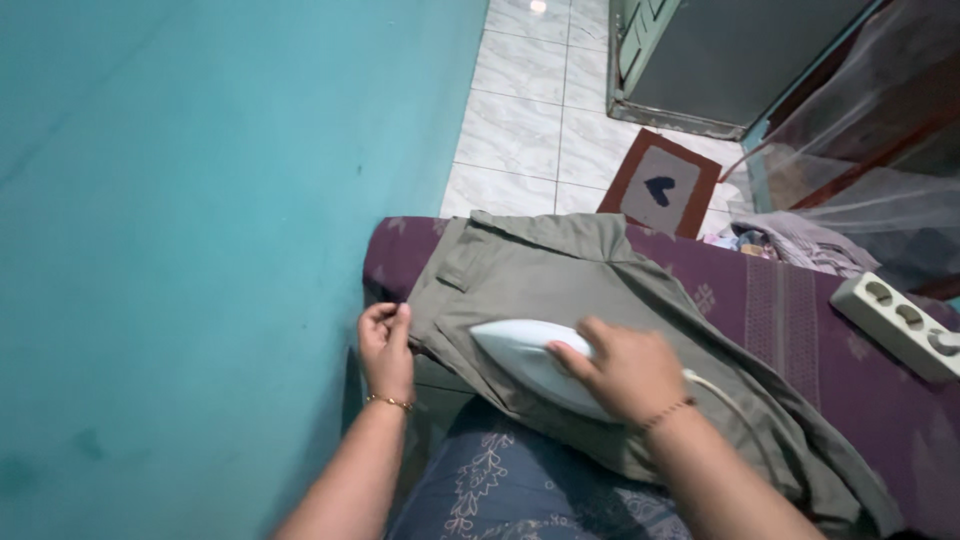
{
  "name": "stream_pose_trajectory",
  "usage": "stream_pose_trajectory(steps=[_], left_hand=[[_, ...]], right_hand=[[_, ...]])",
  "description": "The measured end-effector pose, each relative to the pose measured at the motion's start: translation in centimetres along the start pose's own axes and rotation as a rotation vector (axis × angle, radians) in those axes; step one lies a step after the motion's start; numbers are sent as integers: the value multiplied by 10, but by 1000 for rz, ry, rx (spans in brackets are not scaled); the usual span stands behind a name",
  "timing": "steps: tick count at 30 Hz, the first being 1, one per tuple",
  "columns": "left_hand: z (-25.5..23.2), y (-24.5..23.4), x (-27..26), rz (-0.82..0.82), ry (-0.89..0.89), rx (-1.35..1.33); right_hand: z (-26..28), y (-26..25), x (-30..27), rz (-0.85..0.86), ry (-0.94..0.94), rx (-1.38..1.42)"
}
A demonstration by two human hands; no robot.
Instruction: The person irons a pair of gray trousers on a purple patterned ironing board. They repeatedly smooth the fabric with one hand while moving a white electric iron with the other, repositioning the trousers several times to cover different sections.
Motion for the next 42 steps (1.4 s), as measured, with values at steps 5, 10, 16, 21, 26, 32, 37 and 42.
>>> stream_pose_trajectory(steps=[5,10,16,21,26,32,37,42], left_hand=[[12,21,-39,-70,-562,-581],[5,19,-34,-70,-444,-378],[9,18,-38,-72,-451,-369],[0,18,-42,-69,-493,-406],[-4,18,-39,-77,-518,-385],[0,17,-35,0,-436,-338],[5,15,-35,-27,-496,-352],[10,20,-27,-100,-471,-220]], right_hand=[[57,0,33,51,11,-2],[86,0,42,-7,-156,-54],[89,2,48,-11,-127,-70],[90,2,52,18,-134,-42],[91,2,52,67,-140,-50],[89,-1,61,42,-63,4],[88,8,53,87,-205,-72],[46,3,43,41,-75,-120]])
Point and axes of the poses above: each hand's wrist, its own x-axis towards the middle knuckle, its own y-axis out of the palm, z = x × y, the point moved 4 cm from there along x, towards the middle knuckle, and after that the axes turned 8 degrees about z, right-handed, at the moved point
